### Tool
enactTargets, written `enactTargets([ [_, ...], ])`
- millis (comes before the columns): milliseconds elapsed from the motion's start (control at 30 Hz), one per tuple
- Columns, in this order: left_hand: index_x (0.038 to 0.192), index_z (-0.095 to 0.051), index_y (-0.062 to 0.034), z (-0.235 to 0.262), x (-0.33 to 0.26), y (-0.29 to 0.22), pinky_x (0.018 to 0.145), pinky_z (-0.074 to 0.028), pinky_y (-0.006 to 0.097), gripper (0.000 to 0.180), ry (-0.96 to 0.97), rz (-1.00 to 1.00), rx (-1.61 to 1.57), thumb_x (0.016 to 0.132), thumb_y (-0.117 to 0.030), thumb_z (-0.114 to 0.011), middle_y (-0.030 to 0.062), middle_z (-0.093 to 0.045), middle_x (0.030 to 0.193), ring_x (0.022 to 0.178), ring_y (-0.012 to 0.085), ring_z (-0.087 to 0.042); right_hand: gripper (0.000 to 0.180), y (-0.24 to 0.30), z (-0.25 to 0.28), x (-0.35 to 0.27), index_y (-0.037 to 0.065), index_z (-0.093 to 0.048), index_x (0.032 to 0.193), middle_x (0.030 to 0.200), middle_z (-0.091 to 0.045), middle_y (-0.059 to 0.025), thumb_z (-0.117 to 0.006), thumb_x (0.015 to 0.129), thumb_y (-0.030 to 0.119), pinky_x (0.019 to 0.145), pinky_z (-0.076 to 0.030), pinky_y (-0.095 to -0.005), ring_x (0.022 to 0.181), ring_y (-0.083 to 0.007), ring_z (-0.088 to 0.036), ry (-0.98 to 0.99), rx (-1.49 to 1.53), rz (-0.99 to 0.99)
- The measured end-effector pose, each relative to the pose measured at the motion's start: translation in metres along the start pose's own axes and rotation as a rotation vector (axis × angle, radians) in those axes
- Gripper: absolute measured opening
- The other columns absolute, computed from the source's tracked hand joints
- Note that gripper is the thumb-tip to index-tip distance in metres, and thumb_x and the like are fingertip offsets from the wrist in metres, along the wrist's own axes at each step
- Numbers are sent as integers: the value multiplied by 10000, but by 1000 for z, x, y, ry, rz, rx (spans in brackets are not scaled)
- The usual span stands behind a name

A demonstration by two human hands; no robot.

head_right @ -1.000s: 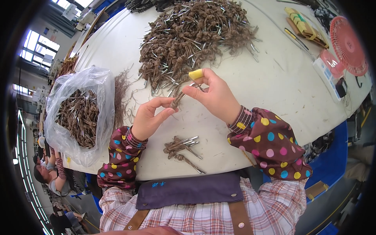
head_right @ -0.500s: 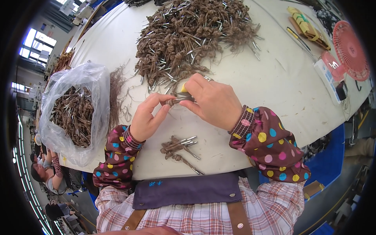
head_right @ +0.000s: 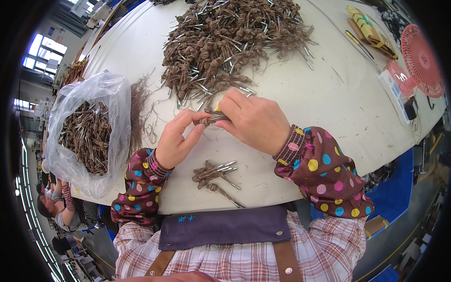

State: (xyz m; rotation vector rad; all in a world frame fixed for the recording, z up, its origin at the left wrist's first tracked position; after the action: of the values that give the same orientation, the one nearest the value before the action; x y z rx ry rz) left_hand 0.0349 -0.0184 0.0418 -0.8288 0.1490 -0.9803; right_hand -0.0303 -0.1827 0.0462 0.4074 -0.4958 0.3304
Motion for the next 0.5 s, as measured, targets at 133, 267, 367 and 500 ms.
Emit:
enactTargets([
  [133, 1054, -606, 8, 0, 0, 0, 762, -445, 298, 221, 20, 19, 3, 841, -25, -557, 112, -583, 870, 827, 228, -567, 305, 0, 1, 0, 69, -522, 899, 905, -560, -51, -718, 751, 251, 534, -460, -312, 626, -206, -579, -26, 2, 6],
  [267, 1055, -607, 5, -1, 0, -1, 762, -443, 296, 221, 26, 21, 0, 843, -26, -555, 111, -580, 876, 824, 225, -565, 307, 0, 1, -1, 68, -523, 899, 905, -559, -50, -719, 750, 250, 532, -458, -310, 622, -205, -575, -20, 2, 0],
  [367, 1058, -606, 3, -1, 0, -1, 754, -441, 297, 222, 31, 18, 2, 845, -28, -555, 110, -574, 868, 812, 223, -559, 303, 0, 0, -1, 69, -521, 896, 902, -552, -48, -718, 751, 247, 529, -456, -306, 620, -203, -573, 2, -6, 13],
  [500, 1064, -604, 2, -2, -1, -1, 749, -439, 299, 227, 30, 13, -1, 845, -28, -554, 107, -568, 857, 801, 222, -553, 297, 0, 0, -2, 71, -520, 894, 897, -546, -40, -716, 753, 244, 524, -454, -303, 618, -198, -575, 10, -1, 17],
])
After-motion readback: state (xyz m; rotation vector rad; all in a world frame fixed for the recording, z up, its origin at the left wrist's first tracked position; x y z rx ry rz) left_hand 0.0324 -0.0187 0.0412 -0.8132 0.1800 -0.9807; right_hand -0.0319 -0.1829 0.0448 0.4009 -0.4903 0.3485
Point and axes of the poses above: each hand's wrist, its own x-axis towards the middle knuckle, its own z-axis out of the back of the hand, y = z × x, the point moved 4 cm from there along x, towards the middle knuckle
